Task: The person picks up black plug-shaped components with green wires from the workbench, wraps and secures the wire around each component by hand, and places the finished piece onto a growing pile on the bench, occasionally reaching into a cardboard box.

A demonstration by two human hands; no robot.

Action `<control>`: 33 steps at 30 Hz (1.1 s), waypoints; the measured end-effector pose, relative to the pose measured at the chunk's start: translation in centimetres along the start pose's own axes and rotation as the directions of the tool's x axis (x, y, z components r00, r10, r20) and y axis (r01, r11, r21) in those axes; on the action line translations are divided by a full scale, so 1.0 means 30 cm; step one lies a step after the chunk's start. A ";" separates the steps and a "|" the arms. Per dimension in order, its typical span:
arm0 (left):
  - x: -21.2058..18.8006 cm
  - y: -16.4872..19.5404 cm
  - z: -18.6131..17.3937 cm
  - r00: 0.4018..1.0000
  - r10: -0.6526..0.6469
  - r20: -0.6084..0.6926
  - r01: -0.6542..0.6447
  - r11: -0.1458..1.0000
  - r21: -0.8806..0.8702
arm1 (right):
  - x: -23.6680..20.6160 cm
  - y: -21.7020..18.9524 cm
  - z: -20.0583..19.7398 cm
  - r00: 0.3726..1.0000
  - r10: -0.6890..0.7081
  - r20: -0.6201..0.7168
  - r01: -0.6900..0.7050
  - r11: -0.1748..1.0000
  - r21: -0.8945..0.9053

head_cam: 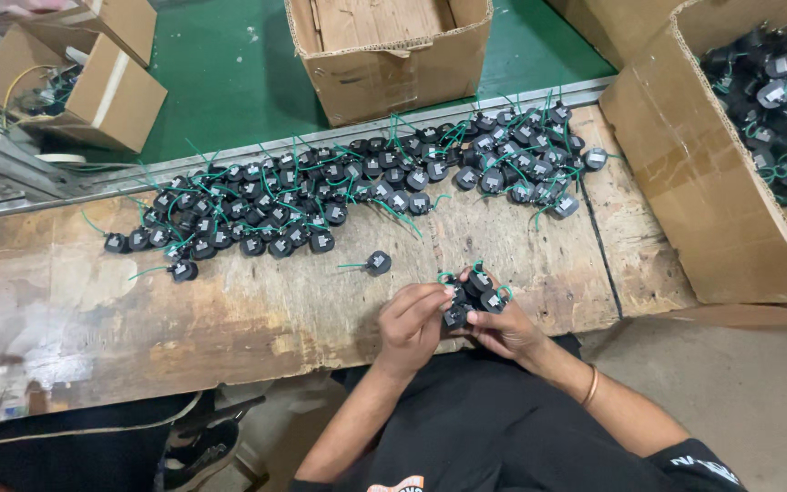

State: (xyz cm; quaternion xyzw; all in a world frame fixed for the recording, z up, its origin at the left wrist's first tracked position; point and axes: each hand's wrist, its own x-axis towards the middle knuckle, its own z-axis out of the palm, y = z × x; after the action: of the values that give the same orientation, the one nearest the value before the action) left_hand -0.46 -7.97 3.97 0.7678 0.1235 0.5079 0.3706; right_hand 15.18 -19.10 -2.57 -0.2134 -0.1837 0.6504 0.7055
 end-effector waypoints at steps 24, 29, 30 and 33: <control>-0.131 -0.125 -0.126 0.899 -0.317 -0.301 0.345 0.938 0.041 | -0.032 -0.062 -0.044 0.997 -0.010 -0.071 0.027 0.970 0.242; -0.142 -0.187 -0.208 0.782 -0.555 -0.284 0.580 0.814 0.008 | -0.179 -0.240 0.002 0.974 -0.215 -0.073 0.202 0.966 -0.161; -0.135 -0.196 -0.214 0.759 -0.595 -0.263 0.626 0.778 0.046 | -0.217 -0.302 0.016 0.951 -0.299 -0.084 0.271 0.930 -0.248; -0.099 -0.224 -0.227 0.709 -0.674 -0.206 0.695 0.717 0.048 | -0.319 -0.565 0.017 0.791 -0.611 -0.029 0.476 0.643 -0.600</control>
State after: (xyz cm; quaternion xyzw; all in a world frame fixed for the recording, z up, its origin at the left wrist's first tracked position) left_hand -6.49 -1.95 -1.32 0.6407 0.4622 0.3905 0.4727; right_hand 28.32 -29.67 7.18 -0.4194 -0.3403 0.2927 0.7890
